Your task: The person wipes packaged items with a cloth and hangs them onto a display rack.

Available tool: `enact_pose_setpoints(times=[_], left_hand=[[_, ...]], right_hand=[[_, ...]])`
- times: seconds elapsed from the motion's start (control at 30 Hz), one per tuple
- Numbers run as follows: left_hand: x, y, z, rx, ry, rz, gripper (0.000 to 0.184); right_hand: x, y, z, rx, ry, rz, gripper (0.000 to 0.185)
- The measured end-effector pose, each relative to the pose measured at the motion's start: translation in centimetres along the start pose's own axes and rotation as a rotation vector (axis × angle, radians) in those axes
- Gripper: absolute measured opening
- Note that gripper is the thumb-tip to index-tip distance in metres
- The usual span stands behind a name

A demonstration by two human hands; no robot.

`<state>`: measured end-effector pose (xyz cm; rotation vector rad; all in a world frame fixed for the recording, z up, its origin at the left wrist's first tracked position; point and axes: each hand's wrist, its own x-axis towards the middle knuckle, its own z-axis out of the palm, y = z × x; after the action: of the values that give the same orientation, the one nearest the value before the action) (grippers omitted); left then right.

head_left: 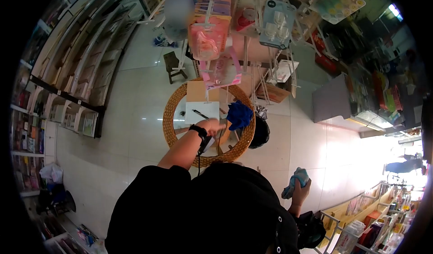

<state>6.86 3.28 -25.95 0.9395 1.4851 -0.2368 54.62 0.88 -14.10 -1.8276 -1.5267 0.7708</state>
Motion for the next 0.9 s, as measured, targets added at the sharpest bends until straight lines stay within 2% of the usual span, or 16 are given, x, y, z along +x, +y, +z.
enact_pose_setpoints(times=[0.07,0.13,0.17,0.23,0.4,0.47,0.5,0.57,0.7,0.9], left_hand=[[5.4,-3.0,-0.7,-0.024,1.036,0.188,0.049],[2.9,-1.5,-3.8,-0.413,0.830,0.000,0.045],[3.9,-1.9,-4.3,-0.415,0.827,0.006,0.045],[6.2,-3.4,-5.0,-0.970,0.974,0.227,0.040],[5.5,-4.8,-7.6,-0.902,0.955,0.188,0.038],[4.7,-4.4,-7.9,-1.007,0.876,0.050,0.034],[4.5,-4.4,-7.6,-1.005,0.875,0.052,0.034],[4.4,-4.3,-7.1,-1.206,0.833,0.159,0.032],[4.2,-3.8,-6.8,-1.254,0.804,0.147,0.033],[2.2,-2.7,-6.1,-1.255,0.623,0.111,0.034]], right_hand=[[-0.3,-0.5,-0.2,-0.007,-0.007,0.017,0.040],[-0.5,-0.2,-0.2,-0.012,0.007,0.002,0.040],[-0.6,-0.1,-0.4,-0.016,0.013,-0.008,0.039],[-0.7,0.0,-0.7,-0.008,0.018,-0.012,0.039],[-1.5,0.2,-1.0,-0.002,0.050,0.009,0.038],[-1.6,1.0,-1.1,-0.007,0.047,0.027,0.038],[-1.8,1.0,-1.2,-0.007,0.050,0.027,0.038],[-2.1,1.0,-1.3,-0.028,0.063,0.020,0.038],[-2.6,-0.2,-1.5,-0.002,0.048,0.025,0.038],[-2.4,0.4,-1.2,0.035,0.037,-0.022,0.039]])
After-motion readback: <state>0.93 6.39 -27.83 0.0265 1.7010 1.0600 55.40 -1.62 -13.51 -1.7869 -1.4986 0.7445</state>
